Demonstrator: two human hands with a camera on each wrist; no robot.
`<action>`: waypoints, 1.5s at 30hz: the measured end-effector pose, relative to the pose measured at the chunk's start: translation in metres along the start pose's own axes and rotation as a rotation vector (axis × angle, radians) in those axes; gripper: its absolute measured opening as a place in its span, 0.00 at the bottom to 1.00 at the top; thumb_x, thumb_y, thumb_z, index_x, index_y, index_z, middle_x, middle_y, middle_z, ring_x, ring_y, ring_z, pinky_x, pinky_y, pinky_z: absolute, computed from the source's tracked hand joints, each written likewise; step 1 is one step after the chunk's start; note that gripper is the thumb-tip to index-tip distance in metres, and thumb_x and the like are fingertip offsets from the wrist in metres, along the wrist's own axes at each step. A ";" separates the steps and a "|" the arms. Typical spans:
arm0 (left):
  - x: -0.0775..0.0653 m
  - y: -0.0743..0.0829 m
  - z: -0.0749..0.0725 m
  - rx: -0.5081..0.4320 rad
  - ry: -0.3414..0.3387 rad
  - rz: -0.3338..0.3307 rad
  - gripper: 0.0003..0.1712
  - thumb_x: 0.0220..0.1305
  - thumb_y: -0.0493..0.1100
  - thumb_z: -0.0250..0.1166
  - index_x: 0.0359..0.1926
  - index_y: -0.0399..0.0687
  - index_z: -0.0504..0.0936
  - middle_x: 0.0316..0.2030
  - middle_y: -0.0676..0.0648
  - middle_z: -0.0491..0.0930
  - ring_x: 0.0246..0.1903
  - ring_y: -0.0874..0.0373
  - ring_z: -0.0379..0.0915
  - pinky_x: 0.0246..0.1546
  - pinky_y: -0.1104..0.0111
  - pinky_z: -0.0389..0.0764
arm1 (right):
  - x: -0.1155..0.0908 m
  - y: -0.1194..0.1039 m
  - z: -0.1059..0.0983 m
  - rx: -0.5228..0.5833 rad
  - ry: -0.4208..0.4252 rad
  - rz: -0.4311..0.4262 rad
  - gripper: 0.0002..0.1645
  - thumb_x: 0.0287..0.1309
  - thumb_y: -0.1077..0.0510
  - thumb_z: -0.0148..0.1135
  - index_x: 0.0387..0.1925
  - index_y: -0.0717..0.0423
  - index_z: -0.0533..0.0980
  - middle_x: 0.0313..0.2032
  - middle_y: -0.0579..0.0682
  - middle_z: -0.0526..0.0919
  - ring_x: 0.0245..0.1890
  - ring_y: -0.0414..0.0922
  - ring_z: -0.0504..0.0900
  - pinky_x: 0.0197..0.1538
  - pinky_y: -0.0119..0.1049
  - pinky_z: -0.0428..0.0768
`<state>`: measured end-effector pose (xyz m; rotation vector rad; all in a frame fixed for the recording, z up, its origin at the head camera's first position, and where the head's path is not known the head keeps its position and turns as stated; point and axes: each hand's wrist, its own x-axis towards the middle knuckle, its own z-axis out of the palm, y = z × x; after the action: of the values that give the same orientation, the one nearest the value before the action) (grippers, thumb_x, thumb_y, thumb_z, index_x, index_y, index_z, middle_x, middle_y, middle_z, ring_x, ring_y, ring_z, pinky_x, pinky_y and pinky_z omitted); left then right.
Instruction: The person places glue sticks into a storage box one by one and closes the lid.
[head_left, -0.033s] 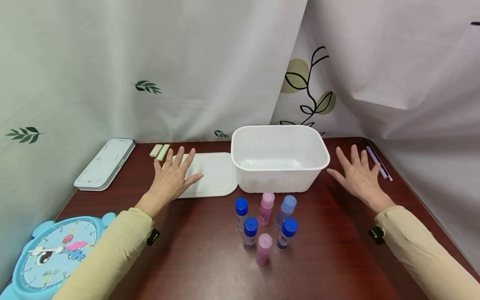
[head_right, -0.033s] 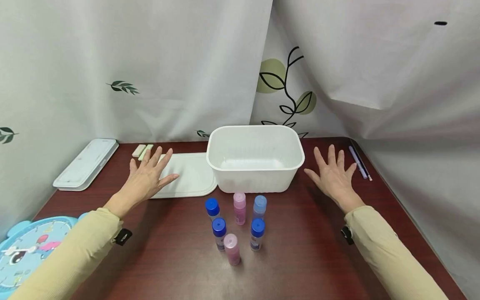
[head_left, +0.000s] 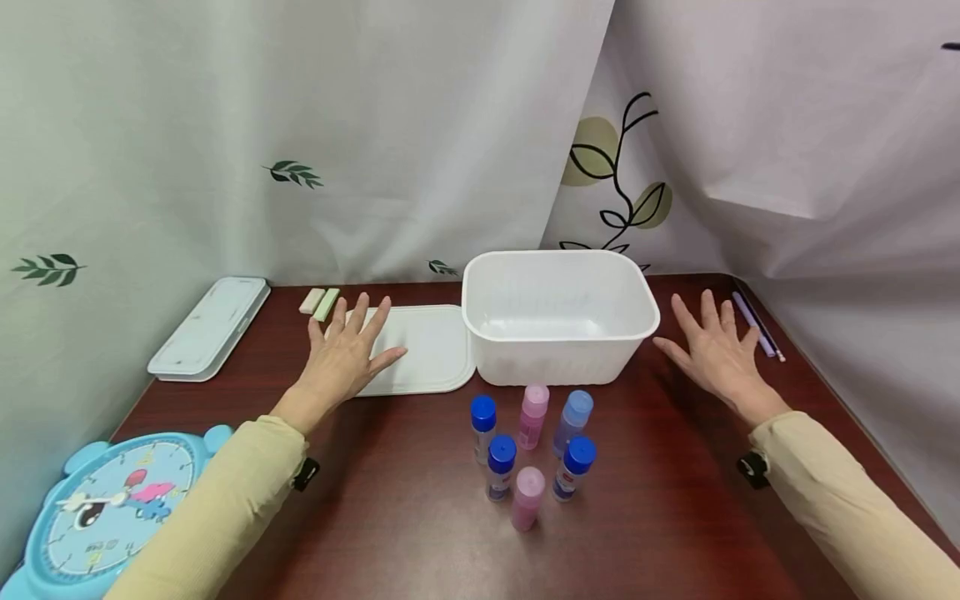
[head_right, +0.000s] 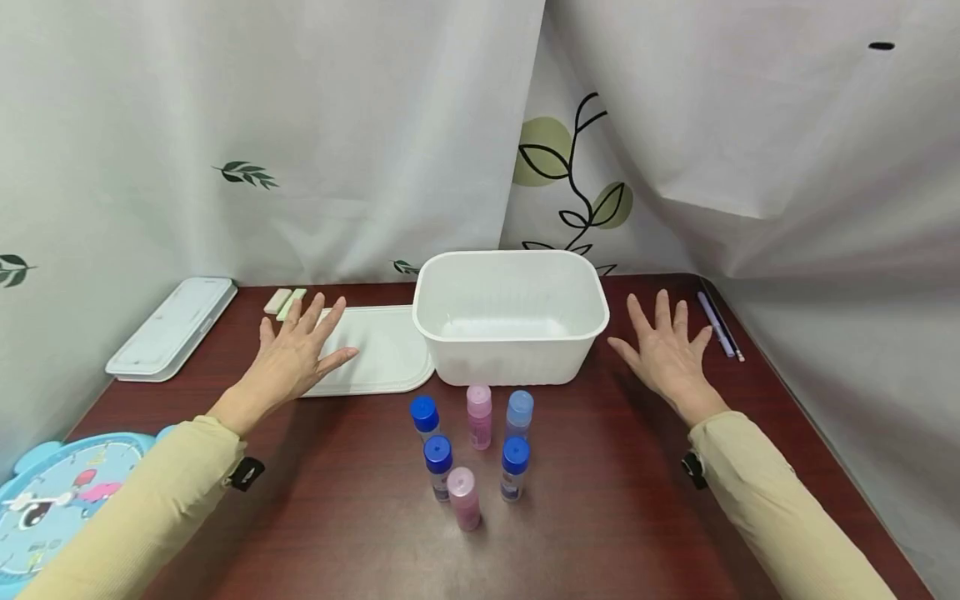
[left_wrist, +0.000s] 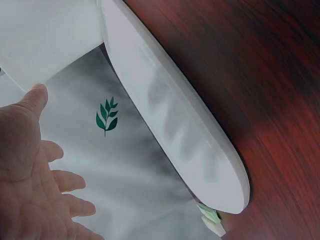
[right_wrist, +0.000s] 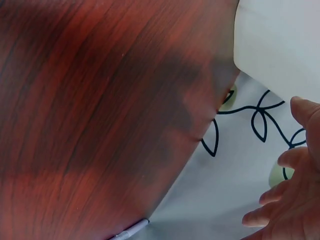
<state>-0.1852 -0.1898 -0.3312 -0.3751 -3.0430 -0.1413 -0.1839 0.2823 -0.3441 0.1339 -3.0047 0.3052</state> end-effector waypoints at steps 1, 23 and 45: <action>0.000 0.000 0.000 0.000 -0.002 0.000 0.44 0.66 0.62 0.52 0.73 0.49 0.46 0.71 0.32 0.46 0.69 0.31 0.38 0.60 0.29 0.41 | 0.000 0.000 0.000 0.003 -0.001 0.000 0.43 0.65 0.36 0.46 0.71 0.55 0.50 0.68 0.75 0.41 0.67 0.74 0.40 0.55 0.80 0.41; -0.039 0.059 0.025 -1.340 -0.347 0.363 0.30 0.57 0.34 0.66 0.61 0.33 0.69 0.59 0.32 0.69 0.59 0.42 0.68 0.57 0.60 0.74 | 0.047 -0.035 -0.024 0.801 0.042 0.004 0.29 0.66 0.56 0.52 0.63 0.70 0.64 0.54 0.69 0.73 0.35 0.19 0.70 0.37 0.12 0.72; 0.003 0.076 -0.046 -1.219 -0.126 0.354 0.19 0.59 0.33 0.64 0.52 0.36 0.74 0.40 0.42 0.80 0.40 0.55 0.79 0.43 0.63 0.82 | 0.050 -0.038 -0.028 0.775 0.022 0.025 0.26 0.64 0.64 0.53 0.61 0.74 0.64 0.46 0.65 0.73 0.32 0.28 0.69 0.32 0.16 0.73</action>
<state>-0.1667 -0.1203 -0.2791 -0.9513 -2.5092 -1.9621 -0.2266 0.2473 -0.3028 0.1532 -2.6847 1.4318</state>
